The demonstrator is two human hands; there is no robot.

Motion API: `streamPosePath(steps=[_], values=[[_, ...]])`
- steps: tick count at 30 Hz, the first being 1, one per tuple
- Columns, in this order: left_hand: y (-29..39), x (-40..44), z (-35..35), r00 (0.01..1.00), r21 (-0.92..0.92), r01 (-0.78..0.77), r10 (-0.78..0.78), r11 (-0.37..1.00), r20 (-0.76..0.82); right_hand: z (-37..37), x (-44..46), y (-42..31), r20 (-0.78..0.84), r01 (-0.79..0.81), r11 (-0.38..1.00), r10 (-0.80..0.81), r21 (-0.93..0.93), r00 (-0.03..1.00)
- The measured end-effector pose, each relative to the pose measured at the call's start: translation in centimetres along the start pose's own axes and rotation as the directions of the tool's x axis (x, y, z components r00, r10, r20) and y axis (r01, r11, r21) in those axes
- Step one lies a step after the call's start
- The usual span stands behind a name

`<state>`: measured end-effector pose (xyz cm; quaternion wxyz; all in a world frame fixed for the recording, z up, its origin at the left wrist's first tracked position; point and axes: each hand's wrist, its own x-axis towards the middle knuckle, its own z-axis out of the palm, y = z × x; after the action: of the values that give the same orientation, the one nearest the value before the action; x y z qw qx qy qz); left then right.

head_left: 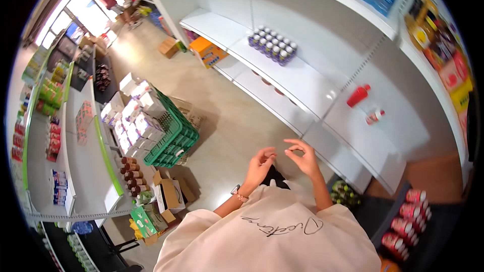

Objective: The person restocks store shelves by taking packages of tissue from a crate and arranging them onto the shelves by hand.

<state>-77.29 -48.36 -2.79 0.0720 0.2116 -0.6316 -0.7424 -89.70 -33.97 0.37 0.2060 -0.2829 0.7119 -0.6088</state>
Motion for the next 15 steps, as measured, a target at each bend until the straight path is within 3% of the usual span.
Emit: streamPosePath(steps=[2,7,13,15], values=[[2.3,3.9,-0.5,0.998,0.064,-0.05,0.052,0.997,-0.02,-0.9,3.7,-1.4,0.018,0.018,0.996,-0.016,-0.093,1.0],[5.1,9.2,-1.9,0.972,0.338,-0.185,0.223,0.923,-0.077,-0.1,11.3,-0.5,0.174,0.011,0.998,-0.001,-0.059,0.985],[7.7,9.8,-5.8,0.955,0.397,-0.043,0.154,0.917,-0.252,5.0,16.5,0.6,0.336,-0.115,0.982,0.058,0.151,0.94],[7.3,10.3,-7.6,0.918,0.394,-0.087,0.227,0.915,-0.325,6.8,19.0,0.2,0.418,-0.137,0.98,0.065,0.145,0.906]])
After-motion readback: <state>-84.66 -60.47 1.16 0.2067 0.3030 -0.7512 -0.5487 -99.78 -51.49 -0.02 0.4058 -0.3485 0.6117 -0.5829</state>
